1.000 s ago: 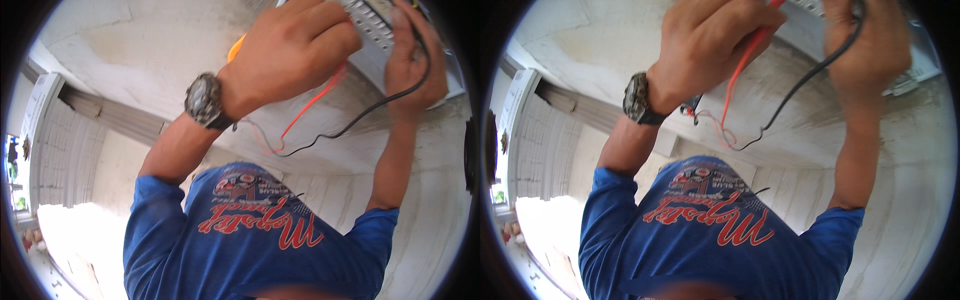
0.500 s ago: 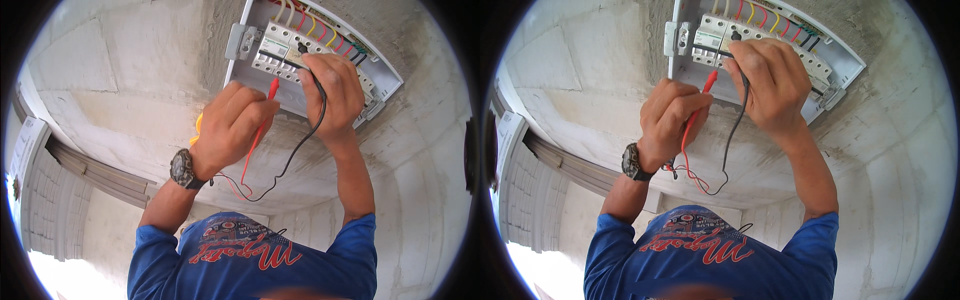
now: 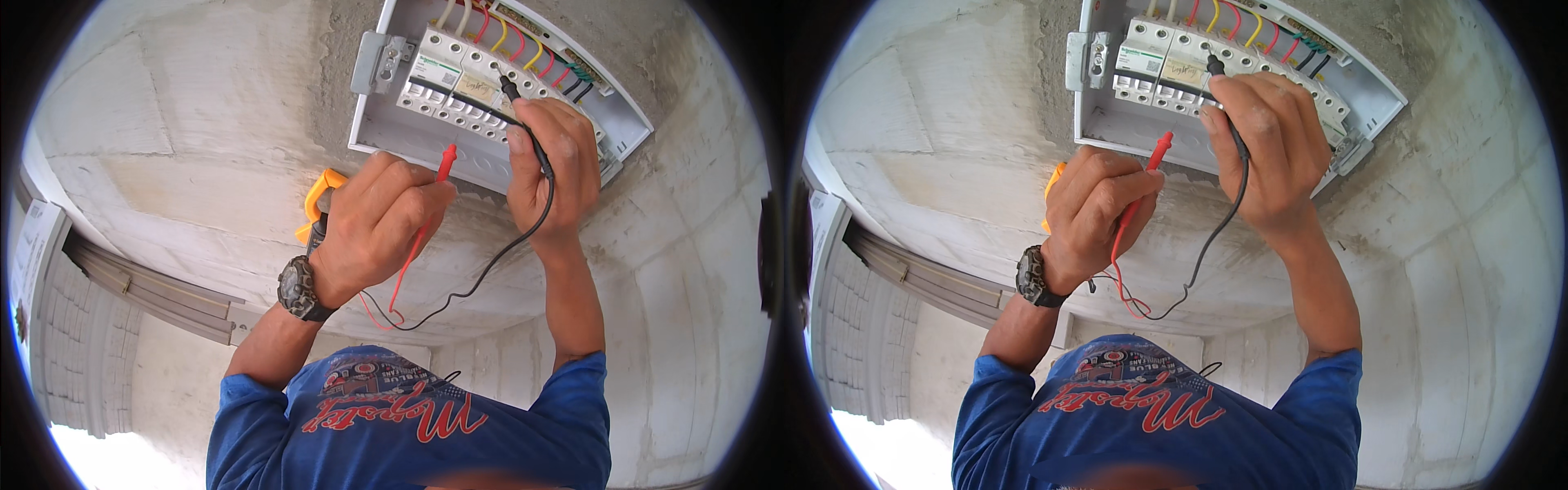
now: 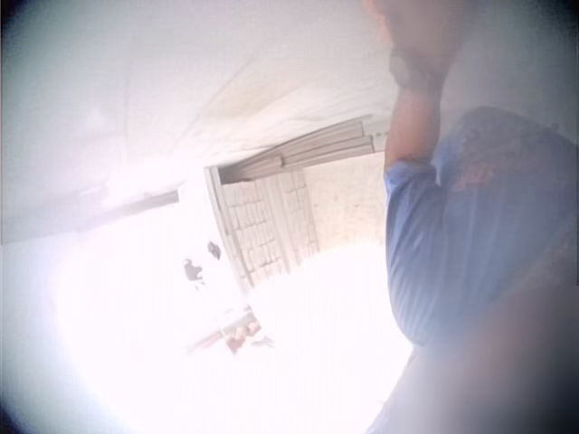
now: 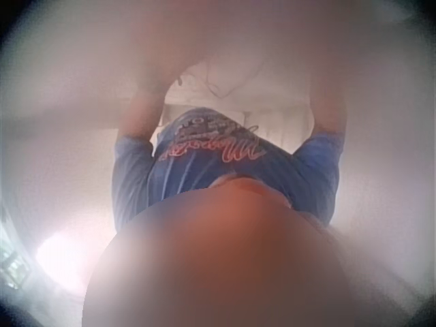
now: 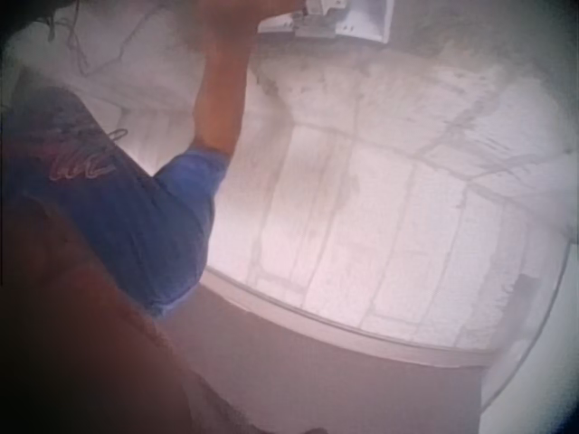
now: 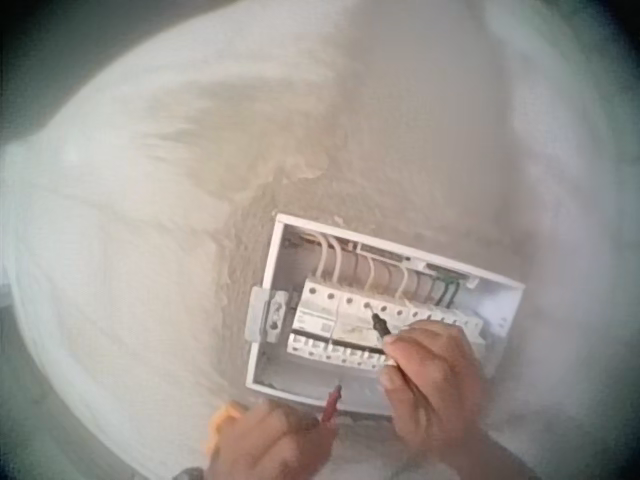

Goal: The person uses a multimeter to test the electrical panel, touching probes to various terminals and switches. They systematically check multiple points within the panel, moving the probes between different locations.

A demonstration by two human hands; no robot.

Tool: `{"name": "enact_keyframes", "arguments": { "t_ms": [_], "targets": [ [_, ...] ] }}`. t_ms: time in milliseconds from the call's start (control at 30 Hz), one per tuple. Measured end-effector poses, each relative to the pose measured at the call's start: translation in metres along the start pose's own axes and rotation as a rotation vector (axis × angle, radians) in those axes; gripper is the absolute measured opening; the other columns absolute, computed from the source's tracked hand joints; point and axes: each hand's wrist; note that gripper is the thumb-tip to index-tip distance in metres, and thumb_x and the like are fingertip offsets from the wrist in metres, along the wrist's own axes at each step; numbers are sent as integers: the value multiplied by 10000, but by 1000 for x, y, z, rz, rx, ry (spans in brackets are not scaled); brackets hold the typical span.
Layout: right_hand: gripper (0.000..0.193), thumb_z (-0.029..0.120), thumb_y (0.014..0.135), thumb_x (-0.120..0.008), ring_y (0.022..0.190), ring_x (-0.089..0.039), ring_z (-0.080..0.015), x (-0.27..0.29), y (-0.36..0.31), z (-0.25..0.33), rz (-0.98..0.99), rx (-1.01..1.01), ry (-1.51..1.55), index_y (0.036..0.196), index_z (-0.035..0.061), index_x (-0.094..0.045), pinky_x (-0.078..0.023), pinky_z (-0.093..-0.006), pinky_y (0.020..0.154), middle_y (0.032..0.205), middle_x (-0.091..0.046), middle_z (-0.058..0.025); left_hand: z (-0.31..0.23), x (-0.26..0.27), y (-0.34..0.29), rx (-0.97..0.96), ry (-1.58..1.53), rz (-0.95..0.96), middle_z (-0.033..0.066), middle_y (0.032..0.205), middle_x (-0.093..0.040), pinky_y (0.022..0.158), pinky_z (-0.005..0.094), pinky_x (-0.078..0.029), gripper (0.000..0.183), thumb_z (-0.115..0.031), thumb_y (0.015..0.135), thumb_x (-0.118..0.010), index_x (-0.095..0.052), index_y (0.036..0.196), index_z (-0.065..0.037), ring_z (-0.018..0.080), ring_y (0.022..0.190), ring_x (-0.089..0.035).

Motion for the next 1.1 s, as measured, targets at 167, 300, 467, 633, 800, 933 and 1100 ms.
{"name": "enact_keyframes", "arguments": {
  "t_ms": [167,300,467,633,800,933,1100],
  "targets": [
    [258,21,910,-817,892,-718,-305,-2,4,0,14,7,-23,1149,3,-721,-588,-396,746,1003,-759,-117,2,0,2,-6,0,-7,69,915,-695,621,343,-506,449,106,696,-891,-710,1069,-65,236,772,-675],
    [238,18,907,-820,868,-707,-308,-3,7,0,19,-14,-23,1124,1,-723,-578,-399,740,990,-755,-116,5,-1,2,-10,3,-18,69,917,-697,618,342,-506,448,100,693,-895,-710,1066,-67,239,769,-673],
    [235,11,903,-821,854,-701,-313,-3,9,-4,7,5,-6,1120,9,-730,-571,-399,744,982,-757,-118,7,-5,5,-17,23,-16,66,912,-694,611,345,-499,444,95,698,-892,-707,1065,-73,241,754,-658],
    [239,18,902,-834,856,-711,-301,-3,7,-7,0,9,-15,1121,14,-738,-573,-389,750,988,-764,-110,13,-10,10,-46,39,-15,69,899,-685,604,354,-486,420,81,711,-886,-710,1058,-78,250,733,-638],
    [209,2,971,-787,933,-749,-261,8,4,-10,75,-35,-81,1174,6,-739,-597,-366,826,1066,-790,-103,16,-15,13,-70,89,-19,27,887,-605,593,363,-497,310,-44,724,-810,-678,998,-107,235,775,-614],
    [194,6,1002,-761,986,-766,-229,9,2,-13,105,-106,-77,1196,9,-751,-608,-342,871,1100,-805,-101,22,-18,18,-173,24,-74,73,886,-598,608,365,-500,263,9,779,-786,-661,1002,-53,247,753,-597],
    [151,49,1031,-714,1011,-734,-210,-9,-5,7,-66,-250,-22,1161,-6,-767,-566,-327,925,1114,-795,-123,34,-23,21,-287,-4,-124,109,874,-556,613,363,-486,231,81,811,-747,-610,980,2,250,720,-551]
  ]
}}
Point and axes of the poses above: each hand's wrist, its own y-axis towards the middle knuckle, its own x-axis out of the back of the hand, z = x × y
